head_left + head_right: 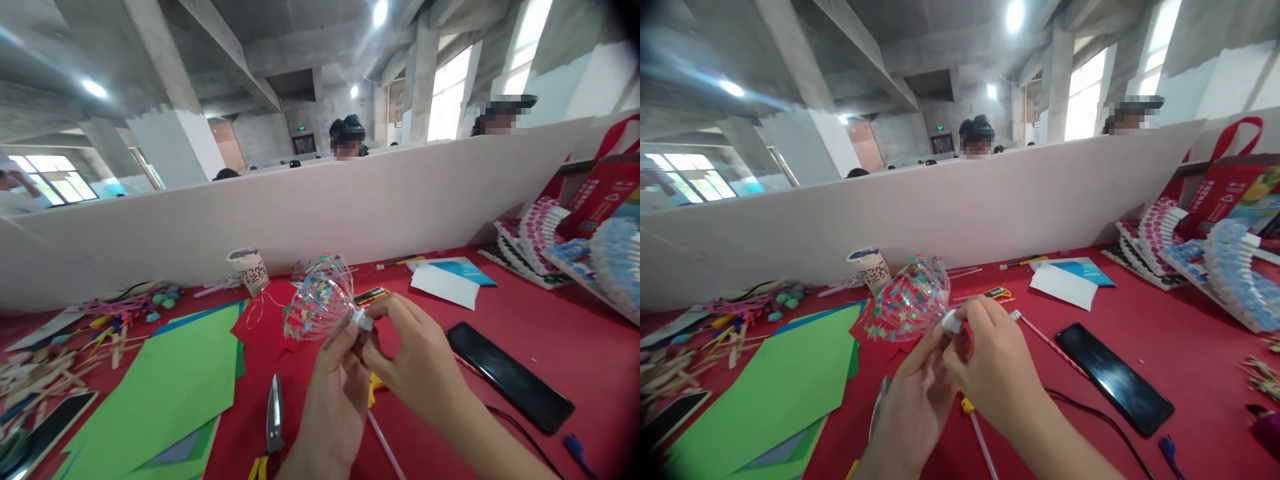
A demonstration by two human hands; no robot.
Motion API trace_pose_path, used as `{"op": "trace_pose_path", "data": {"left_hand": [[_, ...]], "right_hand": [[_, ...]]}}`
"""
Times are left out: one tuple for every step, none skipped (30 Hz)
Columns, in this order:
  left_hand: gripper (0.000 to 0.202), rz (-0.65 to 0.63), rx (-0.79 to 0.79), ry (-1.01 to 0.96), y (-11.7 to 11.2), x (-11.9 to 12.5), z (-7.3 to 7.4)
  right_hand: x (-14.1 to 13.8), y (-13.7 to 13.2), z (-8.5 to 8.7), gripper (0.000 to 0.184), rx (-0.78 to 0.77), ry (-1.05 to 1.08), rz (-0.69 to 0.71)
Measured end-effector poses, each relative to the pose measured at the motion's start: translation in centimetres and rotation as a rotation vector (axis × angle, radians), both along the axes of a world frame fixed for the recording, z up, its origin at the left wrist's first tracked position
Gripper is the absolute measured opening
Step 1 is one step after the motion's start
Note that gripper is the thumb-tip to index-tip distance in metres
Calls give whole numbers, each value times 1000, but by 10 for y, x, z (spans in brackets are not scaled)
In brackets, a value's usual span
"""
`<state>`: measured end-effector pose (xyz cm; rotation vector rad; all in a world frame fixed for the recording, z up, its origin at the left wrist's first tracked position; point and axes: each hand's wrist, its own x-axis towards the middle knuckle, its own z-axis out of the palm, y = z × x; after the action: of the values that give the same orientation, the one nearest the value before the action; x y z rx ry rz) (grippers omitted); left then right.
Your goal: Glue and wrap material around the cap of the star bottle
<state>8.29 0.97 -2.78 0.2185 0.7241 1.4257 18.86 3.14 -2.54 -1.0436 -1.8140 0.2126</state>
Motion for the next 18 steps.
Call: {"op": "trace_pose_path", "data": {"left_hand": [[16,2,2,1,0,0,1],[15,6,6,1,0,0,1],[13,13,10,2,0,1,2],[11,18,15,2,-1,1,4],[10,20,22,1,-1,2,5],[10,26,27,-2,-1,2,6],[10,34,30,-3,-1,2,6],[11,42,31,-3,-1,2,7],[12,51,31,0,-2,2,7],[13,58,29,7,-2,2,6],[13,63,28,14,-2,2,5],[14,64,30,20,-2,1,4],[14,65,35,26,-2,1,3],[14,67,41,33,-2,1,2],[14,70,47,37,-2,1,1],[14,73,55,38,-2,1,0],[13,73,64,38,-2,1,0],[13,72,72,38,-2,1,0]], "right_hand": [[0,0,0,20,0,4,7],[1,0,0,20,0,9,15],[1,0,1,20,1,14,24],[1,1,1,21,2,19,33],[1,1,1,21,3,23,39],[1,1,1,21,5,26,43],[1,1,0,21,5,28,45],[1,1,0,21,4,28,46],[1,1,-1,21,3,28,46],[1,1,-1,20,1,27,47],[1,1,-1,20,-1,26,47],[1,1,-2,20,-2,26,48],[1,1,-2,20,-2,27,49],[1,1,-2,20,0,27,48],[1,1,-2,21,1,29,47],[1,1,-2,21,3,30,45],[1,2,-2,21,4,31,42],[1,2,-2,21,4,30,40]]}}
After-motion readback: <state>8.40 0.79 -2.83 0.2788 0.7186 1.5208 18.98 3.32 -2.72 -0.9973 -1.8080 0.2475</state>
